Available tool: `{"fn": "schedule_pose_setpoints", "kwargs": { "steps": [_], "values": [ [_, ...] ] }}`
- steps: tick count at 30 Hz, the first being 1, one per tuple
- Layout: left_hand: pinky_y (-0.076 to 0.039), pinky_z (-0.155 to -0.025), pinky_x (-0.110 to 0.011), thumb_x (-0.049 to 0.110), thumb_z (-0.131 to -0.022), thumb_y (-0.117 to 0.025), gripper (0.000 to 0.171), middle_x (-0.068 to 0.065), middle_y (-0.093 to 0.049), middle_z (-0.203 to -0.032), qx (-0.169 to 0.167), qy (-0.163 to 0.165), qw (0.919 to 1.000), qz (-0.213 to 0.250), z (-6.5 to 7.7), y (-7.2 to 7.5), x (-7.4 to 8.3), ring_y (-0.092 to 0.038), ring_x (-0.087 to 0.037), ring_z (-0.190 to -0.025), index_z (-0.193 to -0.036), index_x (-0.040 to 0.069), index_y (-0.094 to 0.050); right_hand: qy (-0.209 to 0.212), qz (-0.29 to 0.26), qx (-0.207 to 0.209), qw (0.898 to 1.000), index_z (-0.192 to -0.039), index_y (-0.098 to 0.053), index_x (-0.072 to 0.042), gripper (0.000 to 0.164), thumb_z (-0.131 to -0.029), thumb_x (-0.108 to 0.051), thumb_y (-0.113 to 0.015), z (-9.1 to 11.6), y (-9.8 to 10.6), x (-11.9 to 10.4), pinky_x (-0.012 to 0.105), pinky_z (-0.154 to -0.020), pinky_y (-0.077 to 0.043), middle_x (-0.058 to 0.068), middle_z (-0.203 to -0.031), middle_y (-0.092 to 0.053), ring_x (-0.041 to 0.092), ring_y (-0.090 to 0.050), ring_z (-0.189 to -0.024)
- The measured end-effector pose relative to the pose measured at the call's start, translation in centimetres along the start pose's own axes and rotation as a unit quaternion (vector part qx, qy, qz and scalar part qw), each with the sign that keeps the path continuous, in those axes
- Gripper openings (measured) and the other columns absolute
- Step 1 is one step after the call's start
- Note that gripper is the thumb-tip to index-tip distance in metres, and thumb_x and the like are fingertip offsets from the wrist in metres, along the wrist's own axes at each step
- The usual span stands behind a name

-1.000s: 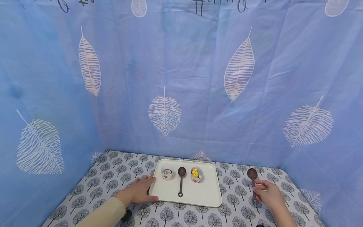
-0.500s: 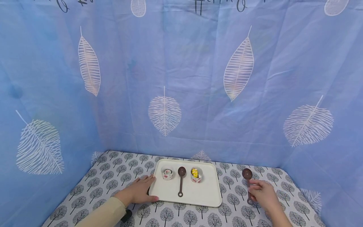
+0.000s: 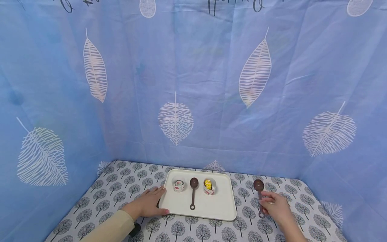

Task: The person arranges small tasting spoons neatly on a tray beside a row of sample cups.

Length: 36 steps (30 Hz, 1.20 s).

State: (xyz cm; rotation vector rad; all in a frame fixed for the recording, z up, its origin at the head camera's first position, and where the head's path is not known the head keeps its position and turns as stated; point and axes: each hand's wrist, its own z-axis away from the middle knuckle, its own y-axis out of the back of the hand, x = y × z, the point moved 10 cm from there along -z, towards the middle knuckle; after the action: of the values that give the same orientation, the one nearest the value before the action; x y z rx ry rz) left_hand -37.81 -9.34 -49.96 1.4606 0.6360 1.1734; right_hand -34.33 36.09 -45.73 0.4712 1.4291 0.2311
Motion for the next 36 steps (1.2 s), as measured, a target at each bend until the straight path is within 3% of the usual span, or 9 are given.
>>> {"fn": "schedule_pose_setpoints", "kwargs": {
  "steps": [15, 36],
  "values": [
    [-0.020, -0.117, -0.063, 0.071, -0.082, -0.065, 0.103, -0.015, -0.032, -0.161, -0.002, 0.006, 1.0000, 0.003, 0.0, 0.0, -0.1, -0.030, -0.041, -0.146, -0.155, 0.003, -0.036, 0.012, -0.010, 0.004, 1.000, -0.139, -0.045, 0.014, 0.048, -0.095, 0.002, -0.062, 0.4, -1.8, -0.7, 0.030, -0.064, -0.059, 0.017, -0.102, -0.065, 0.018, -0.065, -0.074],
    [-0.021, -0.117, -0.062, 0.071, -0.082, -0.065, 0.103, -0.016, -0.033, -0.160, 0.001, 0.005, 1.0000, -0.004, 0.0, 0.0, -0.1, -0.030, -0.041, -0.146, -0.154, 0.003, -0.036, 0.021, 0.000, 0.004, 1.000, -0.134, -0.050, 0.015, 0.043, -0.094, 0.004, -0.063, 0.0, -4.8, -0.8, 0.032, -0.060, -0.058, 0.017, -0.098, -0.065, 0.021, -0.063, -0.071]
  ]
}}
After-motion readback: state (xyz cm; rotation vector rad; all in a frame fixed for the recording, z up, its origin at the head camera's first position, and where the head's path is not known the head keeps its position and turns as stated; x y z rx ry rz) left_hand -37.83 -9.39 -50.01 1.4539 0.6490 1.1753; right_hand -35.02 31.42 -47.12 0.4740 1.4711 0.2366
